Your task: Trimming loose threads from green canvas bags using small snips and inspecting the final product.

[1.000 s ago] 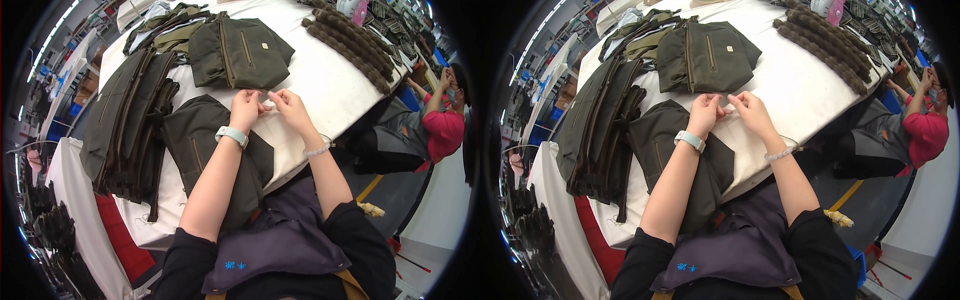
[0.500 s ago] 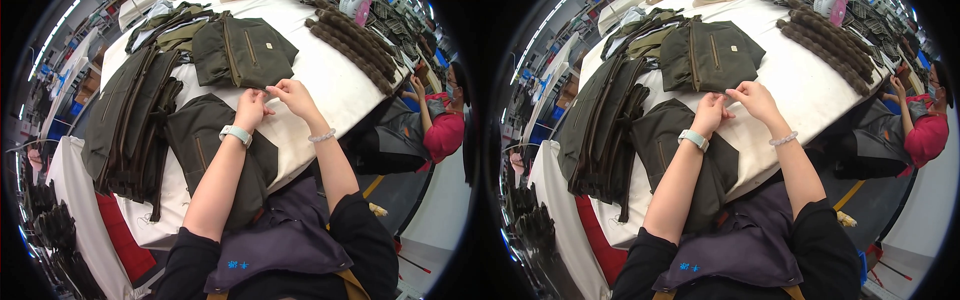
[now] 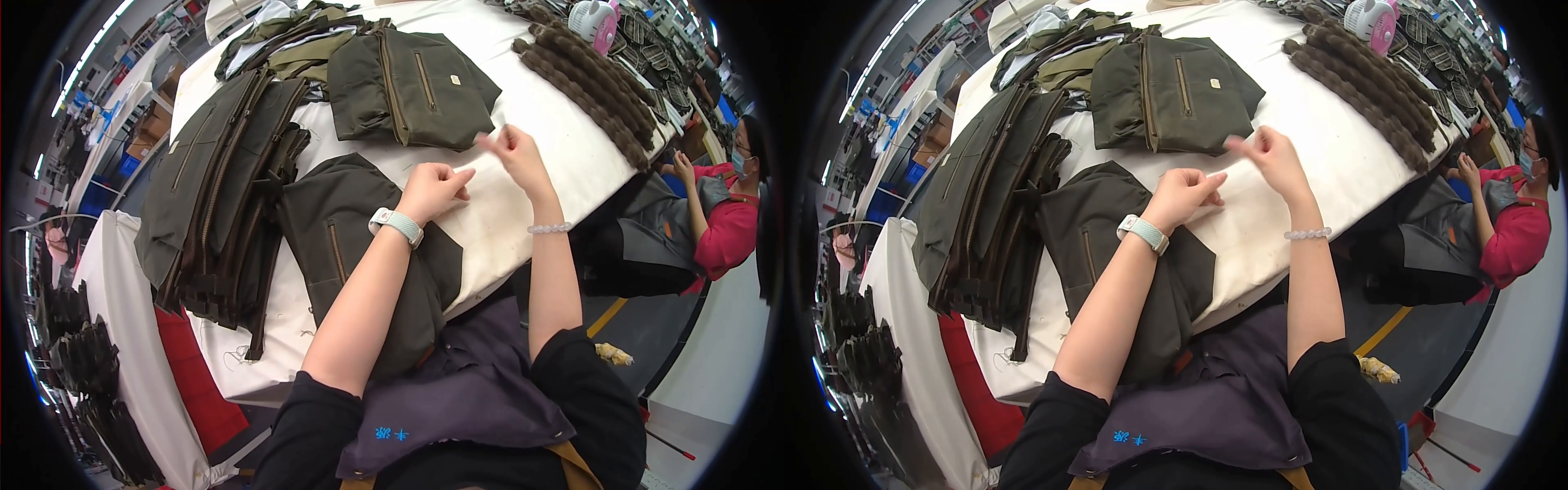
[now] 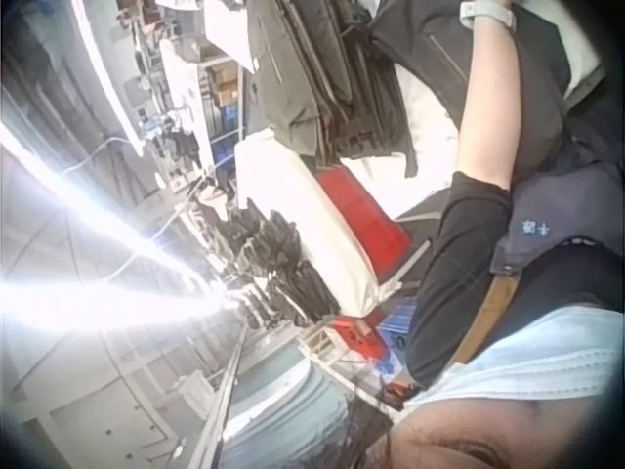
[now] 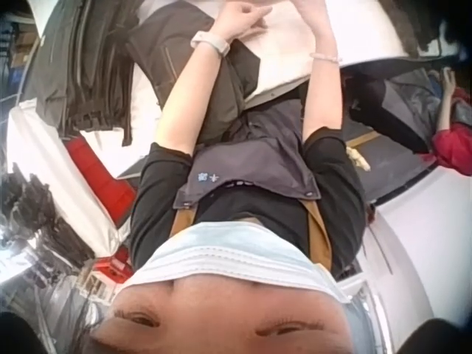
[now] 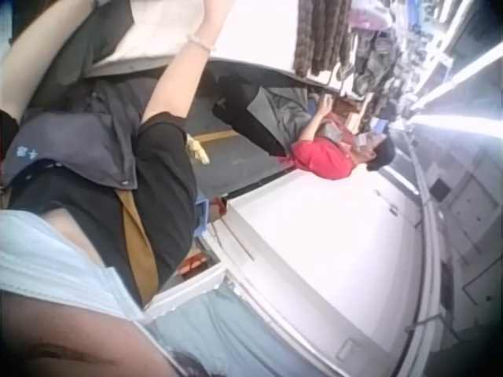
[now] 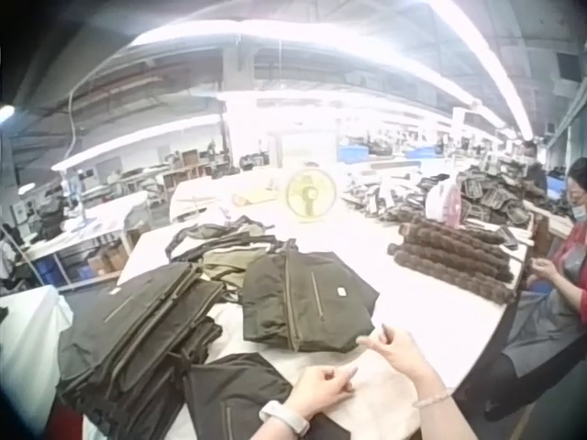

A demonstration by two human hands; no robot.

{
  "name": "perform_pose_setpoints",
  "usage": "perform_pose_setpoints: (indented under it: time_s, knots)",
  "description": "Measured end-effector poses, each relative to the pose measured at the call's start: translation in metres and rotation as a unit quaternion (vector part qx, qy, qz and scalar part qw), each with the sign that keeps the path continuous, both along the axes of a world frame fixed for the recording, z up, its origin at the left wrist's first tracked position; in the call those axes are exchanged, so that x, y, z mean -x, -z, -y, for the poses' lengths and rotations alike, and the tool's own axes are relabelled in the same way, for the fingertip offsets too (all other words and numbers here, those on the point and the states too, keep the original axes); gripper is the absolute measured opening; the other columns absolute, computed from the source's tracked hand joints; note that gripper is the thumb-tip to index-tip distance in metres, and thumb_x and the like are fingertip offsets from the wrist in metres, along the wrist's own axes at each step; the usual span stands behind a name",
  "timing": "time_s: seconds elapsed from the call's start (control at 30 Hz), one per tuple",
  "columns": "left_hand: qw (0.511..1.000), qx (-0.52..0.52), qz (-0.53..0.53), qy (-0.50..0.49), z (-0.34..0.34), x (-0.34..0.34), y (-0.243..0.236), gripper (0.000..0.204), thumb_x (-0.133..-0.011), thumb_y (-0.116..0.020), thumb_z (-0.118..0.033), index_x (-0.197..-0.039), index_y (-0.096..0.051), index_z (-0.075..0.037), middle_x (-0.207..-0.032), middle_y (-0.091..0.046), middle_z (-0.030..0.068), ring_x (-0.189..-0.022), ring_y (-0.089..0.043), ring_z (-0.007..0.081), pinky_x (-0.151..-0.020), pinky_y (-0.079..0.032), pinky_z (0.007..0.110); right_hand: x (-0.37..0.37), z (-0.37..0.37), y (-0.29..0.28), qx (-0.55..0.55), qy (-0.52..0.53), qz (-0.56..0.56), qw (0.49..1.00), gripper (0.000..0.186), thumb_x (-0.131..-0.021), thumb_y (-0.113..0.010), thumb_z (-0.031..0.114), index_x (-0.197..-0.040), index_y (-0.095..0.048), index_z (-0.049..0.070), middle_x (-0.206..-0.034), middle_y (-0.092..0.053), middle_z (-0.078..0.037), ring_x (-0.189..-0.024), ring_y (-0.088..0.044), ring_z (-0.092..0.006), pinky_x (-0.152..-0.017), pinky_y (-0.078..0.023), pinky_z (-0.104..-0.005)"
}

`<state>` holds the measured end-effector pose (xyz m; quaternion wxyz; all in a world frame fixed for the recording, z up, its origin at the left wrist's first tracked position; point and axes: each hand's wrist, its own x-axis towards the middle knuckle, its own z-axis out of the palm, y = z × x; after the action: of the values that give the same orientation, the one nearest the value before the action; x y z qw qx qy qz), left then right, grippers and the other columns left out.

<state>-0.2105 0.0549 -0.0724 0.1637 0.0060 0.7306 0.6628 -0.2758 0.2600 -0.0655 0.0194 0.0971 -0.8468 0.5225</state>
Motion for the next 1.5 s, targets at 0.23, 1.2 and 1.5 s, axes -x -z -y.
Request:
perform_pose_setpoints:
  time_s: [0.23,1.2,1.5]
  knots:
    - [0.988,-0.111,0.088,-0.067,0.0,0.001,-0.002,0.052,-0.104,-0.057,-0.042,-0.087,-0.066,0.006,-0.11,-0.069,0.0187,-0.082,-0.075,0.024,-0.08,-0.058,0.033,0.035,0.018,0.024,0.019,0.072,-0.009,0.997,0.05,-0.089,-0.079,0.036,-0.068,-0.045,0.006,-0.06,-0.049,-0.002,-0.057,-0.045,-0.0128,-0.054,-0.039,-0.034]
    - [0.939,-0.24,-0.201,-0.142,0.005,-0.055,-0.035,0.021,-0.106,-0.054,-0.02,-0.101,-0.06,0.0,-0.096,-0.068,0.0069,-0.082,-0.066,0.0118,-0.075,-0.056,0.028,-0.108,0.03,0.029,0.174,-0.01,0.099,0.98,0.054,-0.111,-0.042,0.042,-0.074,-0.059,0.006,-0.07,-0.055,0.002,-0.06,-0.044,-0.0073,-0.055,-0.034,-0.0249]
    - [0.989,0.067,-0.068,0.112,0.087,-0.304,-0.061,0.007,-0.099,-0.061,-0.004,-0.098,-0.066,0.0,-0.087,-0.067,0.0065,-0.065,-0.07,0.013,-0.062,-0.054,0.027,-0.141,0.031,-0.009,0.115,-0.131,0.137,0.975,0.045,-0.112,-0.042,0.037,-0.105,-0.067,0.0,-0.068,-0.048,0.004,-0.056,-0.04,-0.0031,-0.05,-0.032,-0.021]
